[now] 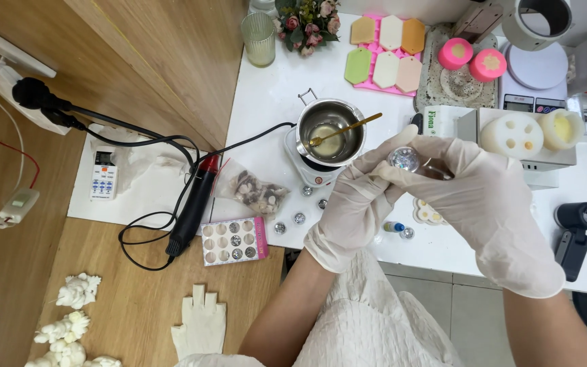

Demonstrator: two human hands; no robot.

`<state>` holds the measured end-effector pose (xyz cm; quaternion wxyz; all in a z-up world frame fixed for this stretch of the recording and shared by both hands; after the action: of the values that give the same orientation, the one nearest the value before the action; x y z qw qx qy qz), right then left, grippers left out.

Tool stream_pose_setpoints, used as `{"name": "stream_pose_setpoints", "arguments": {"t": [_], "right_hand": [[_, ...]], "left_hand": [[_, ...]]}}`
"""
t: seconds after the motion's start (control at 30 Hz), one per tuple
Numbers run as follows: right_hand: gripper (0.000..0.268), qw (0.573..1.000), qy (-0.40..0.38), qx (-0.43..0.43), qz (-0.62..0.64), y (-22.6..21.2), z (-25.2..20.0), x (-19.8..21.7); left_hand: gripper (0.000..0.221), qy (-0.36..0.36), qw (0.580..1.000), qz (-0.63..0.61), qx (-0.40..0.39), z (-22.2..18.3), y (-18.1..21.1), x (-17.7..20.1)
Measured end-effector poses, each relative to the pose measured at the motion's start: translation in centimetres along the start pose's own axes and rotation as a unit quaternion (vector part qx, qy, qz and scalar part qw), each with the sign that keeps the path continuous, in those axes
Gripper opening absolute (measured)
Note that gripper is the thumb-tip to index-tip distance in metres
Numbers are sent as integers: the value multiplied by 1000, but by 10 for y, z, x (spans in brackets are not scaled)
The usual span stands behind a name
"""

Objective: Decorating small glass jars with silver glitter and dried flower elements as part of candle production.

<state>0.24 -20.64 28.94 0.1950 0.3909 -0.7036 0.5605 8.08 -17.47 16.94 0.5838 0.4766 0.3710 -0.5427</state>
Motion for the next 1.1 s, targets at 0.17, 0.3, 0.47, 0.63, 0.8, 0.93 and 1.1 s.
{"name": "stream_pose_setpoints", "arguments": {"t": [0.17, 0.3, 0.47, 0.63, 0.8, 0.93, 1.1], "right_hand": [[46, 992, -75, 47, -85, 9, 7, -5], [52, 983, -109, 144, -9, 24, 15, -7], [51, 973, -123, 98, -167, 28, 22, -5], [53, 959, -144, -19, -245, 15, 10, -1], [58, 960, -110, 104, -234, 22, 16, 9], [36, 964, -107, 171, -175, 39, 24, 13], [60, 897, -178, -115, -388, 11, 2, 12]], "left_hand": [[41, 42, 999, -27, 12, -7, -15, 24], [28, 51, 998, -32, 3, -10, -31, 50], [32, 63, 996, -61, 26, -8, -24, 31], [29, 51, 995, -57, 64, -12, -26, 27], [27, 78, 992, -53, 83, -16, -33, 33], [20, 55, 994, -56, 80, -17, -44, 41], [27, 29, 994, -54, 88, -15, -45, 27]]}}
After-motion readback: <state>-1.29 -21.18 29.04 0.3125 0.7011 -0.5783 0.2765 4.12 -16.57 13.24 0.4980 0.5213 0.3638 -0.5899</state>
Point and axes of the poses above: each hand's wrist, its own z-axis towards the middle knuckle, its own x-axis out of the back of the hand, y = z × x, the point moved 10 cm from there along z, towards the middle knuckle, and after that the axes turned 5 degrees about -y, right-handed, at the moved point
